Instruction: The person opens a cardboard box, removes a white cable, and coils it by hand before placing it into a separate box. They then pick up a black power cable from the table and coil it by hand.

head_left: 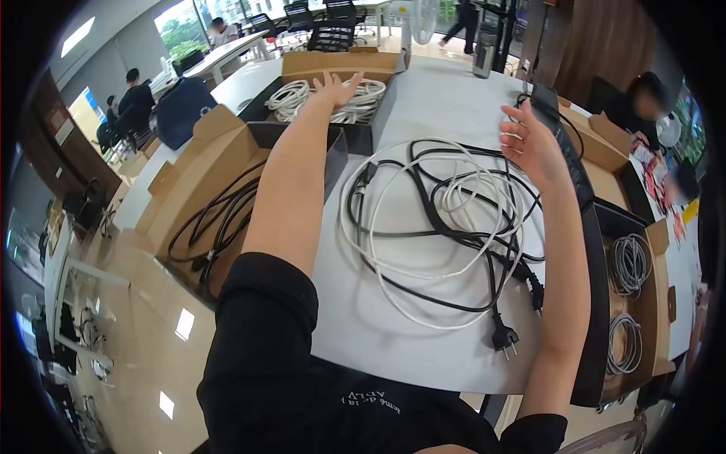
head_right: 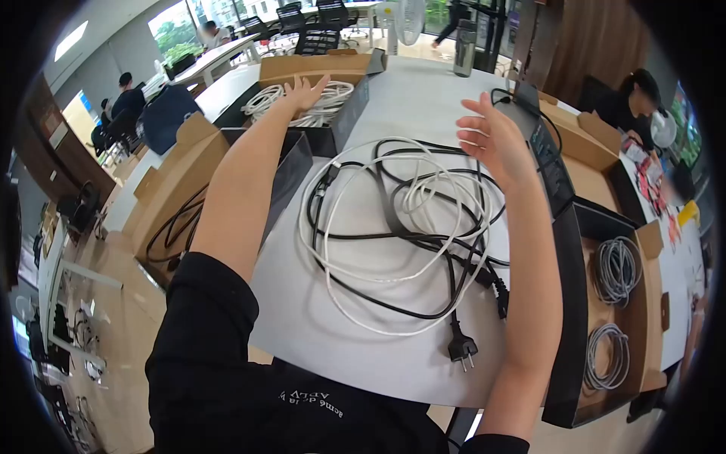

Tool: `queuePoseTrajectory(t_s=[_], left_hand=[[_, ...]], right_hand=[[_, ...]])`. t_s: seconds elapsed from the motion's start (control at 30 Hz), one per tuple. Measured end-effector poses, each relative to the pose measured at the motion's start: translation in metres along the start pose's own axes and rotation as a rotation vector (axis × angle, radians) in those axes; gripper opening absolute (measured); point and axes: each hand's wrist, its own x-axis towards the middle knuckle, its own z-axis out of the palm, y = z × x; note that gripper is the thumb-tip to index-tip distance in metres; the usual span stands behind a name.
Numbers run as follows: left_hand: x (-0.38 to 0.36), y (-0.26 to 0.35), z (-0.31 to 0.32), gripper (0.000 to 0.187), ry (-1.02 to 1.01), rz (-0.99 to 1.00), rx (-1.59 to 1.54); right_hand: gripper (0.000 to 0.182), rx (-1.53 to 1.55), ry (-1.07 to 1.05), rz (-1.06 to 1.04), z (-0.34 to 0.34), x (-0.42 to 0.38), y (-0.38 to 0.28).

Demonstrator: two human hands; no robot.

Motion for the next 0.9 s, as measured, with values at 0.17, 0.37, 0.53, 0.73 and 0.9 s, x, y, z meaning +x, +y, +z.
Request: queuePoseTrajectory(t_s=[0.17,0.37,0.53,0.73,0.9], left_hand=[[-0.002,-0.061,-0.084,0.076,0.376,0.166,0.164],[-0.218,-0.120,-0.270,0.042,0.685,0.315,0.294],[-0.367,-0.261,-0.265,0.042,0.652,-0.096,0.335],[-0.457,-0.253,-0.159,0.066,0.739,-0.805,-0.930],[-0.451,-0.256,-0.125,0.022,1.068,-0.335,-1.712]], right_hand=[[0.044,0.026,0.068,-0.112,0.003,-0.011,-0.022],[0.041,0.003,-0.089,-0.351,0.009,-0.054,-0.076],[0.052,-0.132,-1.019,-0.676,0.029,-0.124,-0.153],[0.075,-0.989,-1.259,-1.184,0.085,-0.190,-0.176],[0.072,-0.369,-0.739,-0.903,0.172,-0.162,-0.096]])
